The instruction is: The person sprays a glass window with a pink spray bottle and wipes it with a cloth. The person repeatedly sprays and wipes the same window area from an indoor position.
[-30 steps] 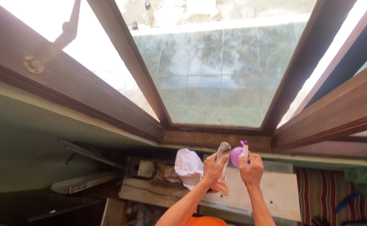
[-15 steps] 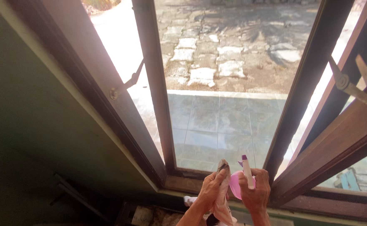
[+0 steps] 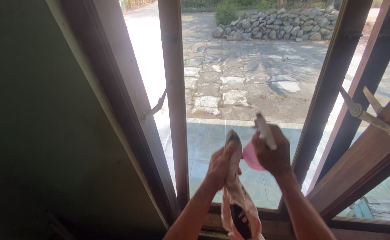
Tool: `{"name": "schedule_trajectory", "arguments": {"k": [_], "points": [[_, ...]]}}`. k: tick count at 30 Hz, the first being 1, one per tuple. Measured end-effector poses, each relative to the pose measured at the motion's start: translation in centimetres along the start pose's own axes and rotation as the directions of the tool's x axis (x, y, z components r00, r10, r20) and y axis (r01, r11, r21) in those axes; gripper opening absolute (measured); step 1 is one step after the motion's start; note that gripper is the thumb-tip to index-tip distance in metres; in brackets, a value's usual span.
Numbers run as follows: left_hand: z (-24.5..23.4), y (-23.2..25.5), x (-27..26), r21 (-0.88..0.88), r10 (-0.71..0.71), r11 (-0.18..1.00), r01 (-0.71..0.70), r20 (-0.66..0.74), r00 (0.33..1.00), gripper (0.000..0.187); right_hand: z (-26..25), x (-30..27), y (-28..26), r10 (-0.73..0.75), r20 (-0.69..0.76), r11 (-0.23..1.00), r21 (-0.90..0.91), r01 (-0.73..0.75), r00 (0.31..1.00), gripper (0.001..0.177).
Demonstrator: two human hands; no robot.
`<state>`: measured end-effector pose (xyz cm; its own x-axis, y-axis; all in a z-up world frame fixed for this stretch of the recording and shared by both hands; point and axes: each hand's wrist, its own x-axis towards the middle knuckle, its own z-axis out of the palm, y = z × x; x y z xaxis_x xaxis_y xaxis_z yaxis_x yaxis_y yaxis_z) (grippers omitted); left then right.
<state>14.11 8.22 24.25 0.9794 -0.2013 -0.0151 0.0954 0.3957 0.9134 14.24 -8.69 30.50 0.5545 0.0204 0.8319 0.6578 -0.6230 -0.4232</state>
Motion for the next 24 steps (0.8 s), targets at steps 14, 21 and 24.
{"name": "schedule_trajectory", "arguments": {"k": [14,21,24], "points": [[-0.8,19.4,10.0,0.361,0.408,0.87,-0.334,-0.15,0.901,0.052,5.0,23.7,-2.4,0.07,-0.072,0.997,-0.039,-0.073,0.995,0.025],[-2.5,22.0,13.4,0.549,0.551,0.742,-0.385,-0.171,0.817,0.053,7.6,28.2,-1.2,0.093,-0.051,0.988,-0.119,-0.099,0.994,0.02],[-2.7,22.3,14.0,0.515,0.533,0.762,-0.391,-0.158,0.831,0.054,8.2,28.7,-0.8,0.041,-0.108,0.992,-0.113,-0.053,0.993,0.019]]}}
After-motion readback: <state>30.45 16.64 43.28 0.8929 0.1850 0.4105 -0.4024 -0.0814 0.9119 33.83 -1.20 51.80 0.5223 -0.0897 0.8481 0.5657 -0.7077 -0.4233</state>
